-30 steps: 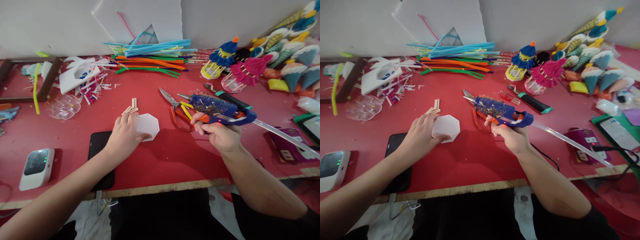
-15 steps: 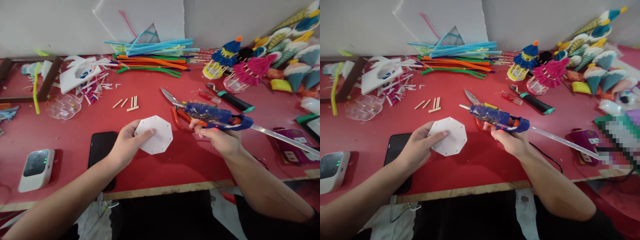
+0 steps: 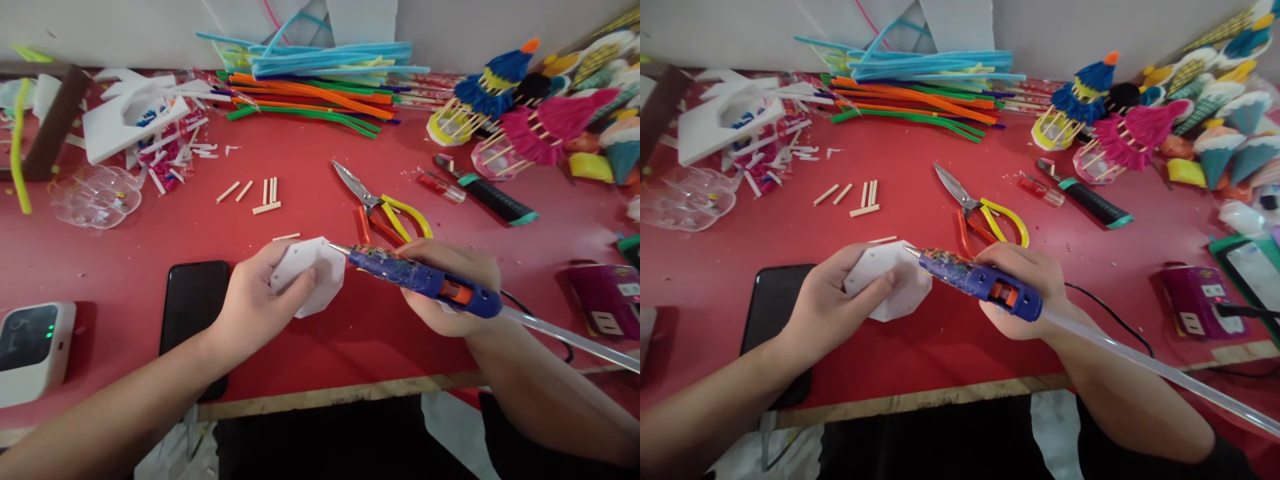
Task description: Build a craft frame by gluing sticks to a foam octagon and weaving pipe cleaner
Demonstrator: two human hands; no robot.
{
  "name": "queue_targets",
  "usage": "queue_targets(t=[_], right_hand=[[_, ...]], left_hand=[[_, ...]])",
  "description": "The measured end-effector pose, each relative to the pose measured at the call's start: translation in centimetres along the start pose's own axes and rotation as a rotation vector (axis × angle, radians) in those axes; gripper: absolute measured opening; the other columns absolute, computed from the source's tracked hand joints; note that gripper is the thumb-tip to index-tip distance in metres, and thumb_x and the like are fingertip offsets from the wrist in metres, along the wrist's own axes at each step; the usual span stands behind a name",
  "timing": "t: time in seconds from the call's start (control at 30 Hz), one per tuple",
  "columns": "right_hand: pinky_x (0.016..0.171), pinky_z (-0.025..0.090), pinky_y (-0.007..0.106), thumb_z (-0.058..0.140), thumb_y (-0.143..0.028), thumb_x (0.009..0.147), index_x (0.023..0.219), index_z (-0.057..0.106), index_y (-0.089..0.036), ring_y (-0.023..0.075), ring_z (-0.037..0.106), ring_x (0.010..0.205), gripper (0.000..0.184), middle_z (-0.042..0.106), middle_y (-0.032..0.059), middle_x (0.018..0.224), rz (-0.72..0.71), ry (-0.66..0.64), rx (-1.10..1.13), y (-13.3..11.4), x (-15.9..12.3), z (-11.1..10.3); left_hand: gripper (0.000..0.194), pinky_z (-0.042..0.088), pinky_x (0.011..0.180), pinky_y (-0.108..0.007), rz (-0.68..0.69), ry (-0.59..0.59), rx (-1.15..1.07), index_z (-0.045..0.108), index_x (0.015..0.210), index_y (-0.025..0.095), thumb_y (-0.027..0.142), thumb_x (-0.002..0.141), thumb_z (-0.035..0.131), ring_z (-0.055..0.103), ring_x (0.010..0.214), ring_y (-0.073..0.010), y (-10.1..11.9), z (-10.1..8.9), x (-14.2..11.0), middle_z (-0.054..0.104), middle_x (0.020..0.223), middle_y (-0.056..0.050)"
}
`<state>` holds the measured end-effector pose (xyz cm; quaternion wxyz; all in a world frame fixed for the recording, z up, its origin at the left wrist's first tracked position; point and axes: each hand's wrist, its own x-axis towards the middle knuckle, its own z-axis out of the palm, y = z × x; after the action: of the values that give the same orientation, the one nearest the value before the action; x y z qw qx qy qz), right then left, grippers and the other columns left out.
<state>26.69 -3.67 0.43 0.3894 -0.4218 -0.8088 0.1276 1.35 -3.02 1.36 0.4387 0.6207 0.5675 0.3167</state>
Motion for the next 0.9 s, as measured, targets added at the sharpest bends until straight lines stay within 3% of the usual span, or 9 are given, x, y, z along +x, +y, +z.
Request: queue_targets(t=[0.23, 0.9], right_hand=[[0.058, 0.057, 0.037, 0.061, -0.009, 0.067, 0.092, 0.058, -0.032, 0.0229, 0.067, 0.065, 0.034, 0.070, 0.0017, 0.077, 0.060, -0.093, 0.001, 0.01, 0.00, -0.14], [0.050, 0.044, 0.031, 0.058, -0.007, 0.064, 0.080, 0.050, -0.028, 0.0178, 0.056, 0.056, 0.028, 0.056, -0.0019, 0.065, 0.035, -0.082, -0.087, -0.17, 0.02, -0.42]], left_hand=[[0.024, 0.052, 0.062, -0.023, 0.029, -0.024, 0.057, 0.069, 0.106, 0.021, 0.034, 0.086, 0.064, 0.066, 0.069, -0.0152, 0.02, -0.03, -0.13, 0.074, 0.084, 0.000], [0.017, 0.048, 0.058, -0.023, 0.120, -0.049, 0.104, 0.067, 0.103, 0.021, 0.028, 0.089, 0.059, 0.063, 0.065, -0.0131, -0.10, -0.12, -0.20, 0.070, 0.080, 0.002]])
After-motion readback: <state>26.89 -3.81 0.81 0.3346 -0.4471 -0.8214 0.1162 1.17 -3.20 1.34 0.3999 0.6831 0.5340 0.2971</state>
